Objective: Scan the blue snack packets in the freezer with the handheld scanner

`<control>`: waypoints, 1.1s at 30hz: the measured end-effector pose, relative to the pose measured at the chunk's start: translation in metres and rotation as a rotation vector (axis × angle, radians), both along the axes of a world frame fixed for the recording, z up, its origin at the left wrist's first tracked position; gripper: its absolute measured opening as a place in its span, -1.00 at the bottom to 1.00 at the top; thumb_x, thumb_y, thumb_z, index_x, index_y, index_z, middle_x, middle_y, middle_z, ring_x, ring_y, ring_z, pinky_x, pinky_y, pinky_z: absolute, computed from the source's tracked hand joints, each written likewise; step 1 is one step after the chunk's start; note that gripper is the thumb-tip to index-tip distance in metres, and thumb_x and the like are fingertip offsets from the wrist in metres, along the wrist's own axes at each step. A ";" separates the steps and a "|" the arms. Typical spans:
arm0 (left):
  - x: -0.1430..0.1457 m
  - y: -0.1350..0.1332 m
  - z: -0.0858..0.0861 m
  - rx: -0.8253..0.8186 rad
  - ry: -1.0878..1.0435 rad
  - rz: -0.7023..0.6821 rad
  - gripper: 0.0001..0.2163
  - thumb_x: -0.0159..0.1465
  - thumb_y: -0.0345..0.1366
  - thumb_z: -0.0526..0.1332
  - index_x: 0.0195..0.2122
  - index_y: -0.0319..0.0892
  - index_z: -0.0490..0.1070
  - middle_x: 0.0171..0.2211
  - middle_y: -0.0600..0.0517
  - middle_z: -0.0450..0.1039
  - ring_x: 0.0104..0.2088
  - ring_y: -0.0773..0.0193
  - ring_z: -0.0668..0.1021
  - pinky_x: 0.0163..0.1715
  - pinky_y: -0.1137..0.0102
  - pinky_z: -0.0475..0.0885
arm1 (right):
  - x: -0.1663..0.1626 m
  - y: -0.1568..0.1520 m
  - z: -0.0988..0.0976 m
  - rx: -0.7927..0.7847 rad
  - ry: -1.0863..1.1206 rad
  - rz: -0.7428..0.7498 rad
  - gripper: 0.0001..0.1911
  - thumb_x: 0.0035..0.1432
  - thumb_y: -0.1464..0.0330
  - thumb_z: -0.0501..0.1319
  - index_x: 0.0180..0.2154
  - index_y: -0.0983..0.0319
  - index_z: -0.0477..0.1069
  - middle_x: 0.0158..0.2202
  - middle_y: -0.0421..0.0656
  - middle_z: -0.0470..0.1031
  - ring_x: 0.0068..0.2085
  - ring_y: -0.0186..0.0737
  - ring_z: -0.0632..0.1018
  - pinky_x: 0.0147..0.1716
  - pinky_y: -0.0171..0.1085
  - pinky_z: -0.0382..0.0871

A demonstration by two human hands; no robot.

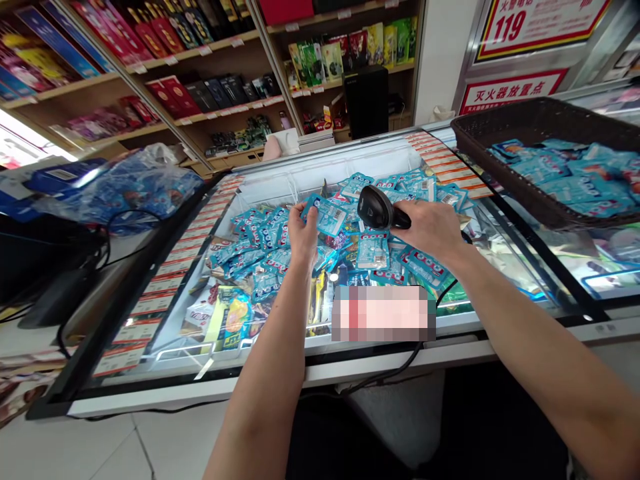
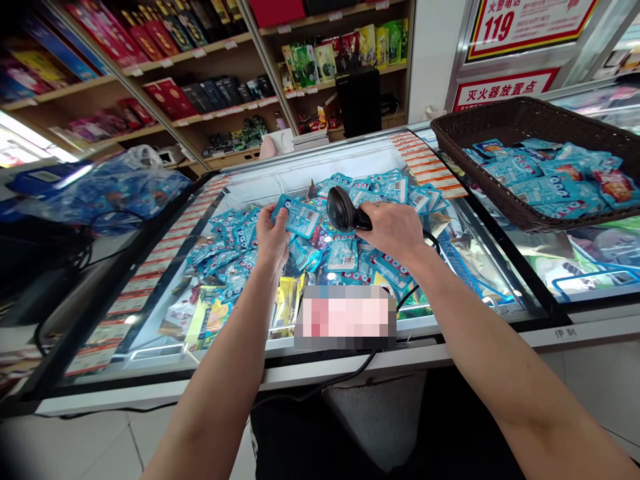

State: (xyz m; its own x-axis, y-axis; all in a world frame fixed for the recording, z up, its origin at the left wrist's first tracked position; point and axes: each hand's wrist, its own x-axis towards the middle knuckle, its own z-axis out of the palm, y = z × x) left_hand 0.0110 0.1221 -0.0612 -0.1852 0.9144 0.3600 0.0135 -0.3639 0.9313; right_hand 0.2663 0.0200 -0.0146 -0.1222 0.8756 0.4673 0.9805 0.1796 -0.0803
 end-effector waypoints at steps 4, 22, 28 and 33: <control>0.003 -0.001 0.003 0.001 -0.042 0.017 -0.69 0.16 -0.06 0.32 -0.19 -0.12 0.38 -0.33 0.07 0.46 -0.39 0.36 0.48 -0.35 0.43 0.38 | -0.001 -0.002 0.000 0.030 0.003 0.013 -0.65 0.22 0.14 0.17 -0.05 0.17 0.50 -0.21 -0.08 0.62 -0.24 -0.08 0.56 -0.40 -0.24 0.09; -0.002 0.001 0.003 0.102 -0.054 0.070 -0.64 0.09 -0.18 0.34 -0.12 -0.14 0.35 -0.20 0.01 0.50 -0.21 0.31 0.54 -0.18 0.40 0.43 | -0.002 -0.002 0.000 0.041 -0.010 0.037 -0.63 0.20 0.12 0.18 -0.06 0.18 0.52 -0.29 -0.08 0.61 -0.28 -0.08 0.55 -0.42 -0.24 0.03; 0.008 -0.004 0.006 0.138 -0.027 0.117 -0.76 0.11 -0.28 0.30 -0.21 -0.14 0.33 -0.27 0.05 0.46 -0.25 0.36 0.52 -0.17 0.43 0.40 | -0.009 -0.008 0.005 0.034 -0.022 0.067 -0.61 0.23 0.08 0.13 -0.06 0.16 0.52 -0.29 -0.09 0.61 -0.29 -0.09 0.55 -0.41 -0.24 0.04; 0.011 -0.005 0.006 0.147 0.034 0.118 -0.79 0.14 -0.29 0.28 -0.22 -0.14 0.32 -0.27 0.05 0.44 -0.24 0.36 0.52 -0.18 0.45 0.39 | -0.011 -0.010 0.006 0.027 -0.026 0.080 -0.62 0.24 0.12 0.12 -0.04 0.15 0.51 -0.28 -0.11 0.61 -0.29 -0.11 0.55 -0.41 -0.24 0.03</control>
State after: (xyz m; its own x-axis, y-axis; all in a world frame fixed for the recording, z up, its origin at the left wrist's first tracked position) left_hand 0.0222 0.1175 -0.0552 -0.2738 0.8240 0.4960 0.0950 -0.4900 0.8665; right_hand 0.2556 0.0101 -0.0090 -0.2035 0.8499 0.4861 0.9646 0.2591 -0.0492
